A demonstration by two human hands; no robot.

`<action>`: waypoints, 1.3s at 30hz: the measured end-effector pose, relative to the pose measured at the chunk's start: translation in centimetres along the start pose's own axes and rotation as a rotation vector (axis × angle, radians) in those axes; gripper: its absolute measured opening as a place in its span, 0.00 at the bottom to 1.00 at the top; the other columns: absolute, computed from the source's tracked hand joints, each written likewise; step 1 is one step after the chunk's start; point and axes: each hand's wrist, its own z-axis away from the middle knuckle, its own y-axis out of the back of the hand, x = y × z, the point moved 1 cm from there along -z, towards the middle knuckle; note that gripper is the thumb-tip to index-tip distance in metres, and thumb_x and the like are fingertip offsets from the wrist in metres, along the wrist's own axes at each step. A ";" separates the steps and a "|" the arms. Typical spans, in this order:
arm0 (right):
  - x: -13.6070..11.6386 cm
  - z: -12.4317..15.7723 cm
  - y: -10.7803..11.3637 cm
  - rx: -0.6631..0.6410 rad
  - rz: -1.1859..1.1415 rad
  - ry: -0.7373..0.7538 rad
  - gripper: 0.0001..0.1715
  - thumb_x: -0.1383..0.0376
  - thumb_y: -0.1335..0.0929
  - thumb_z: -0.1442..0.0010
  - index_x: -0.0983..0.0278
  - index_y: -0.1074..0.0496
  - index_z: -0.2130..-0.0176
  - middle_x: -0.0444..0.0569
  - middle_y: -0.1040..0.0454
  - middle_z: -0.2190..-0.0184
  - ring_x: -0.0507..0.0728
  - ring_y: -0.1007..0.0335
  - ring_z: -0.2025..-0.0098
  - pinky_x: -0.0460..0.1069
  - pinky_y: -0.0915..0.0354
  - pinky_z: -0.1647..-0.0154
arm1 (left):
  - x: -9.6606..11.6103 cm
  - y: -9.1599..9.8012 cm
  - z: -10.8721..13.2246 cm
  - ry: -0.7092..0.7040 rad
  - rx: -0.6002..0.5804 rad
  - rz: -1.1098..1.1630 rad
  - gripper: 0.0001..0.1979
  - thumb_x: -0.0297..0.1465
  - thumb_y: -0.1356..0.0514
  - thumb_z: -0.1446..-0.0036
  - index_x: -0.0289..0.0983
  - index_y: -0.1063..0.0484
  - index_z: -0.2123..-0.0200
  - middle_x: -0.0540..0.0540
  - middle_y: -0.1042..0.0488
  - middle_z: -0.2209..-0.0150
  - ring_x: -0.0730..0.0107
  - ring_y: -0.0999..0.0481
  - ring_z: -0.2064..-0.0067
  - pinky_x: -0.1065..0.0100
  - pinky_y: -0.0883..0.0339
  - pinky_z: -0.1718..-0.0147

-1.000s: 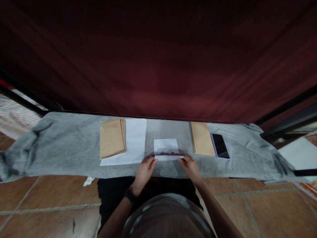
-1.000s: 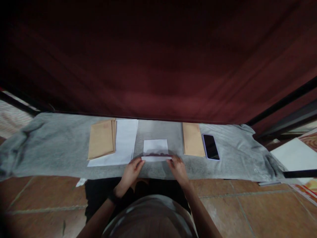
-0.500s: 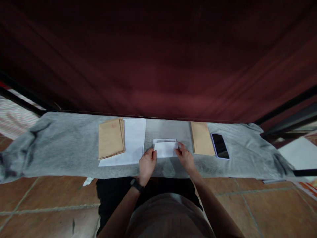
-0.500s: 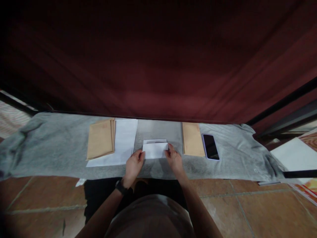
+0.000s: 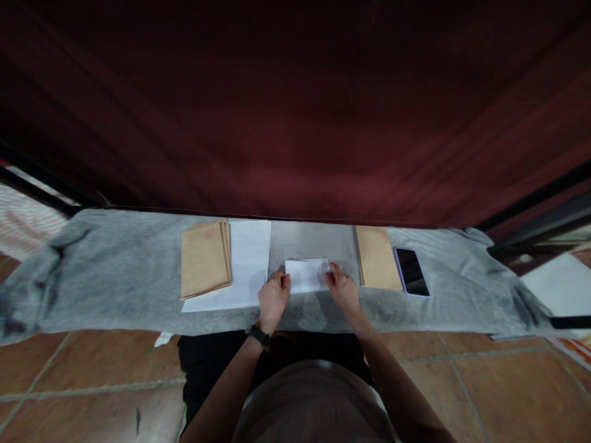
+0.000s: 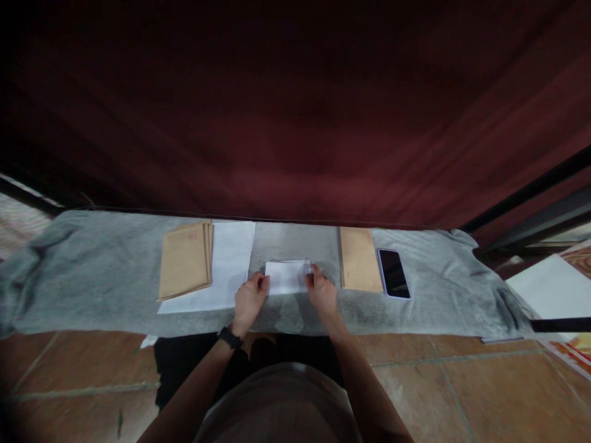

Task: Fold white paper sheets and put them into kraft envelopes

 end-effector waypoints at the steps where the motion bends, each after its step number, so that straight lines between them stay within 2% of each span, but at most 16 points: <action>1: -0.1 -0.1 0.0 0.000 0.006 0.002 0.23 0.59 0.37 0.30 0.61 0.34 0.39 0.51 0.19 0.63 0.58 0.21 0.64 0.49 0.34 0.63 | 0.0 0.0 -0.1 0.004 -0.002 -0.006 0.16 0.39 0.49 0.31 0.40 0.24 0.54 0.43 0.18 0.63 0.59 0.18 0.60 0.67 0.34 0.65; 11: -1.0 -0.2 -0.1 0.046 0.050 0.023 0.22 0.60 0.38 0.29 0.63 0.33 0.40 0.56 0.19 0.59 0.61 0.21 0.62 0.51 0.33 0.61 | 0.6 0.2 -0.5 0.028 -0.016 -0.046 0.16 0.39 0.50 0.31 0.39 0.25 0.54 0.42 0.19 0.64 0.61 0.18 0.61 0.67 0.33 0.65; 15: -1.0 -0.4 0.0 0.118 0.052 0.055 0.20 0.62 0.38 0.30 0.65 0.31 0.42 0.57 0.21 0.56 0.61 0.24 0.57 0.53 0.33 0.55 | 0.8 0.3 -0.5 0.029 -0.019 -0.062 0.17 0.39 0.50 0.31 0.38 0.25 0.54 0.41 0.19 0.63 0.61 0.18 0.61 0.67 0.32 0.65; 18: -1.1 -0.5 0.0 0.179 0.041 0.093 0.20 0.63 0.38 0.31 0.67 0.31 0.43 0.59 0.23 0.52 0.63 0.27 0.51 0.56 0.34 0.49 | 0.9 0.2 -0.5 0.027 -0.012 -0.083 0.17 0.39 0.51 0.30 0.38 0.26 0.54 0.41 0.19 0.63 0.60 0.18 0.60 0.67 0.32 0.64; 21: -1.7 -0.1 -0.3 0.235 -0.025 0.197 0.22 0.64 0.40 0.30 0.67 0.32 0.41 0.60 0.27 0.45 0.64 0.32 0.44 0.58 0.37 0.43 | 1.0 0.0 -0.4 0.015 -0.008 -0.101 0.17 0.39 0.52 0.30 0.38 0.26 0.53 0.40 0.19 0.64 0.59 0.18 0.60 0.66 0.31 0.64; 25: -2.9 0.8 -1.6 0.181 -0.051 0.358 0.26 0.63 0.41 0.29 0.68 0.38 0.35 0.59 0.35 0.35 0.62 0.42 0.34 0.58 0.43 0.36 | 1.2 0.1 -0.3 0.000 -0.015 -0.107 0.17 0.37 0.53 0.30 0.37 0.27 0.52 0.39 0.19 0.63 0.59 0.18 0.60 0.66 0.31 0.64; 32: -3.5 1.5 -3.1 0.151 0.069 0.344 0.31 0.60 0.42 0.27 0.69 0.45 0.31 0.59 0.44 0.31 0.62 0.51 0.29 0.60 0.51 0.31 | 1.5 0.3 -0.3 -0.011 -0.013 -0.135 0.17 0.36 0.54 0.30 0.36 0.28 0.52 0.39 0.20 0.65 0.58 0.18 0.61 0.66 0.30 0.65; 36: -3.6 1.5 -3.1 0.142 0.090 0.347 0.31 0.59 0.43 0.27 0.70 0.45 0.31 0.60 0.46 0.30 0.63 0.52 0.28 0.61 0.52 0.30 | 1.6 0.1 0.3 -0.049 0.078 -0.134 0.16 0.33 0.54 0.30 0.34 0.30 0.50 0.39 0.21 0.63 0.58 0.19 0.59 0.63 0.28 0.62; 39: -3.5 1.5 -3.0 0.113 0.100 0.338 0.32 0.60 0.43 0.28 0.70 0.46 0.31 0.60 0.47 0.30 0.63 0.53 0.28 0.61 0.53 0.30 | 2.6 -0.5 1.3 -0.211 0.191 -0.089 0.16 0.31 0.54 0.30 0.33 0.30 0.49 0.37 0.22 0.55 0.56 0.23 0.50 0.58 0.30 0.50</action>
